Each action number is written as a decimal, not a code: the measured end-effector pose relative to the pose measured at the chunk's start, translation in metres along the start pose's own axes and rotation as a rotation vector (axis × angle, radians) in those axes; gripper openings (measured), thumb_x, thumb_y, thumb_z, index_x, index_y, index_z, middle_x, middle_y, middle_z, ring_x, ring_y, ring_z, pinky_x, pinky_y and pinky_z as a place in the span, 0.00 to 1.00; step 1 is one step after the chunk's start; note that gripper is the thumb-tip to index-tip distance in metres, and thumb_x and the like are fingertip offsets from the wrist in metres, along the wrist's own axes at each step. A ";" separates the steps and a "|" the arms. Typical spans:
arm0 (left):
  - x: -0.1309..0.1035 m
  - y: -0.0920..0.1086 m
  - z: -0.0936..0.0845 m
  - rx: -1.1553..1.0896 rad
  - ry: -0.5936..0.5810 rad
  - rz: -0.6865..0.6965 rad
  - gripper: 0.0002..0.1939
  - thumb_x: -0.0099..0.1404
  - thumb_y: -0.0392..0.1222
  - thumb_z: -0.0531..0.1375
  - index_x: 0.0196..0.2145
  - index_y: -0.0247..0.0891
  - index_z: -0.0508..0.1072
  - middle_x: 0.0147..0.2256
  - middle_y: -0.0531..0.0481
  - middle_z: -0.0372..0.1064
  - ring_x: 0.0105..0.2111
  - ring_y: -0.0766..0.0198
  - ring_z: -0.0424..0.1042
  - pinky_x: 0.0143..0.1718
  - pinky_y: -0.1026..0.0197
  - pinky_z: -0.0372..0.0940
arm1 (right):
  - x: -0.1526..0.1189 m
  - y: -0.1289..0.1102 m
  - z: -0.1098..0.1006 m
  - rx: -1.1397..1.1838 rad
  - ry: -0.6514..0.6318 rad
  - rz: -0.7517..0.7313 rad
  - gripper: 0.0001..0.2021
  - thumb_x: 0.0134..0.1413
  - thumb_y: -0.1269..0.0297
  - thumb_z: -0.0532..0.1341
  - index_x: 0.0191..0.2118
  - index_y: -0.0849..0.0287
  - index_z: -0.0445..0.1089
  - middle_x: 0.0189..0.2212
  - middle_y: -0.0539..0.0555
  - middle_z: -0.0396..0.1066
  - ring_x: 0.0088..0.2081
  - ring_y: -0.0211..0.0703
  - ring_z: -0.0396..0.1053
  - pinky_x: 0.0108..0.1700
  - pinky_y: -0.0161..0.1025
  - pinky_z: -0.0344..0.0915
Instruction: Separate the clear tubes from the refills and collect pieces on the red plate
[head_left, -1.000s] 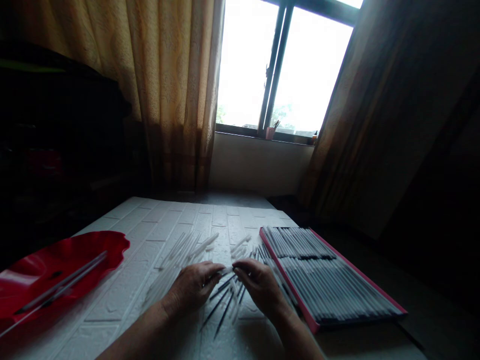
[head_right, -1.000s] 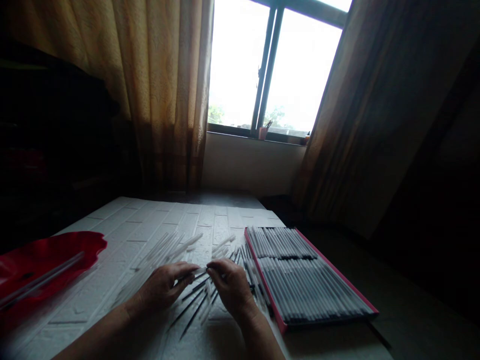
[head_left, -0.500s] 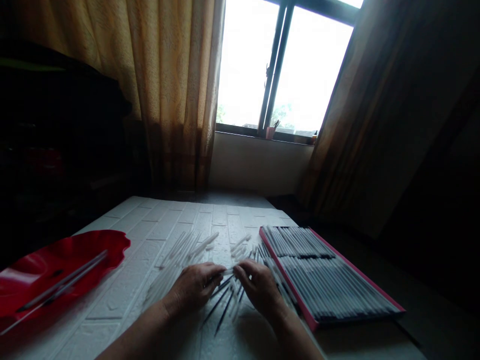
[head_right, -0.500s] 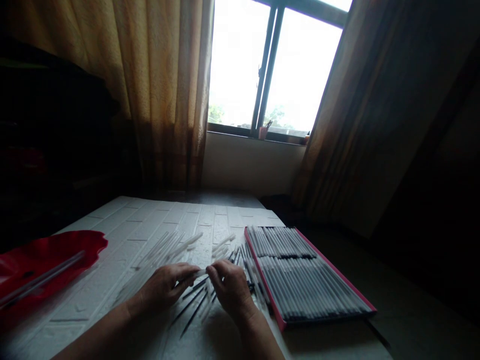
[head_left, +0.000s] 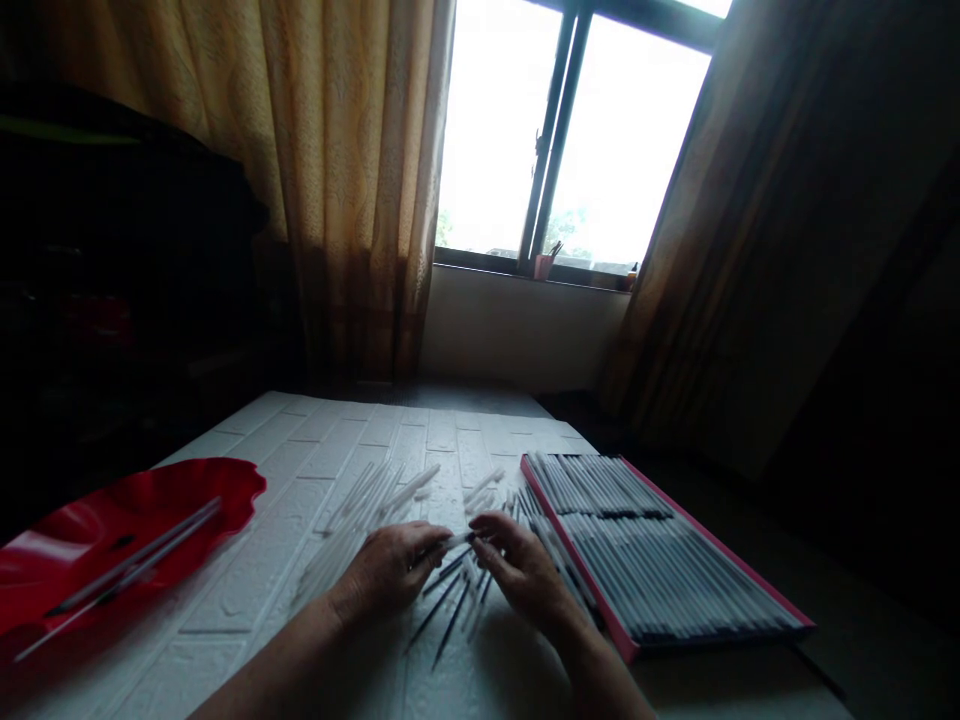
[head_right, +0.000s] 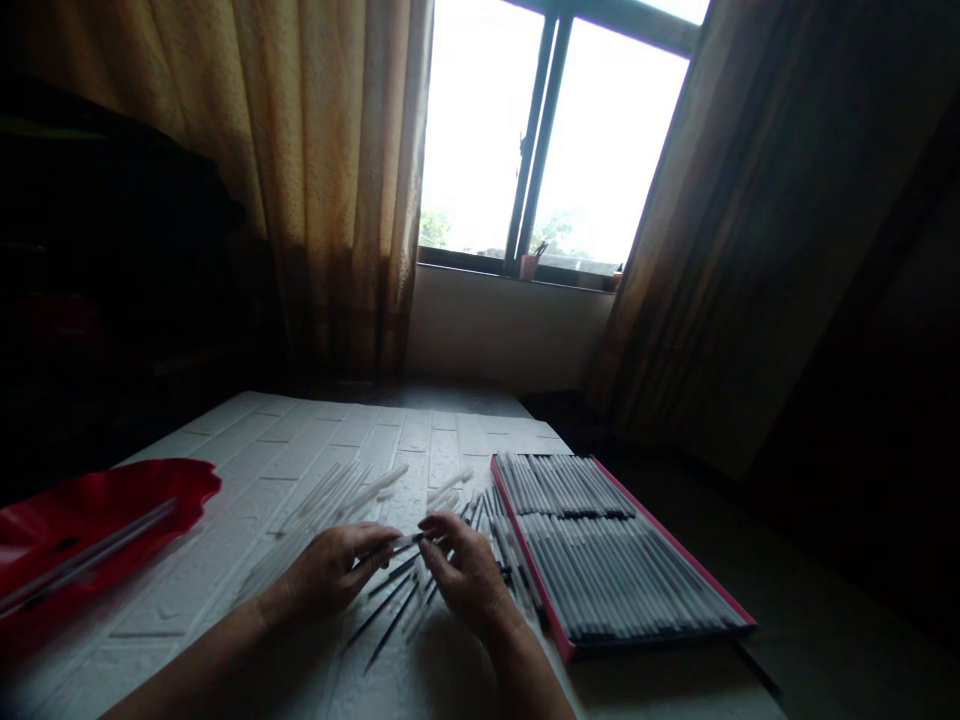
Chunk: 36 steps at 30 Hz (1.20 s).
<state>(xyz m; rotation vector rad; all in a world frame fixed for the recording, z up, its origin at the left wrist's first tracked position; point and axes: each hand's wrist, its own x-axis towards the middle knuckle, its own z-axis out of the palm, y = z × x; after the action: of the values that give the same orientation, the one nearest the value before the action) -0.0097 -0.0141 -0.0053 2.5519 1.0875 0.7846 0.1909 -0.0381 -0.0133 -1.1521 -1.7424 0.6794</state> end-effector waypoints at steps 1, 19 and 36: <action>0.000 0.000 0.000 -0.002 0.000 0.005 0.14 0.66 0.42 0.52 0.44 0.42 0.75 0.38 0.47 0.78 0.39 0.58 0.76 0.39 0.63 0.68 | 0.000 -0.001 0.000 0.008 -0.005 -0.004 0.11 0.54 0.58 0.58 0.38 0.59 0.69 0.31 0.54 0.73 0.28 0.40 0.70 0.28 0.33 0.63; 0.000 0.001 0.003 0.024 -0.052 0.057 0.14 0.66 0.41 0.52 0.44 0.41 0.75 0.38 0.46 0.78 0.37 0.58 0.77 0.38 0.63 0.68 | 0.001 0.011 0.004 -0.239 -0.001 -0.012 0.24 0.60 0.49 0.46 0.24 0.58 0.69 0.18 0.51 0.70 0.22 0.38 0.67 0.26 0.32 0.58; -0.001 0.000 0.004 0.026 -0.058 0.062 0.15 0.65 0.41 0.52 0.44 0.40 0.75 0.38 0.46 0.78 0.37 0.57 0.77 0.37 0.61 0.69 | 0.002 0.010 0.004 -0.281 0.012 0.015 0.24 0.59 0.50 0.46 0.19 0.57 0.65 0.16 0.51 0.69 0.20 0.38 0.67 0.26 0.33 0.57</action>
<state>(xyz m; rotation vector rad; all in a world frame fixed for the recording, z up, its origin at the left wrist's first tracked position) -0.0079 -0.0148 -0.0092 2.6239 1.0114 0.7110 0.1916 -0.0322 -0.0227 -1.3560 -1.8621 0.4437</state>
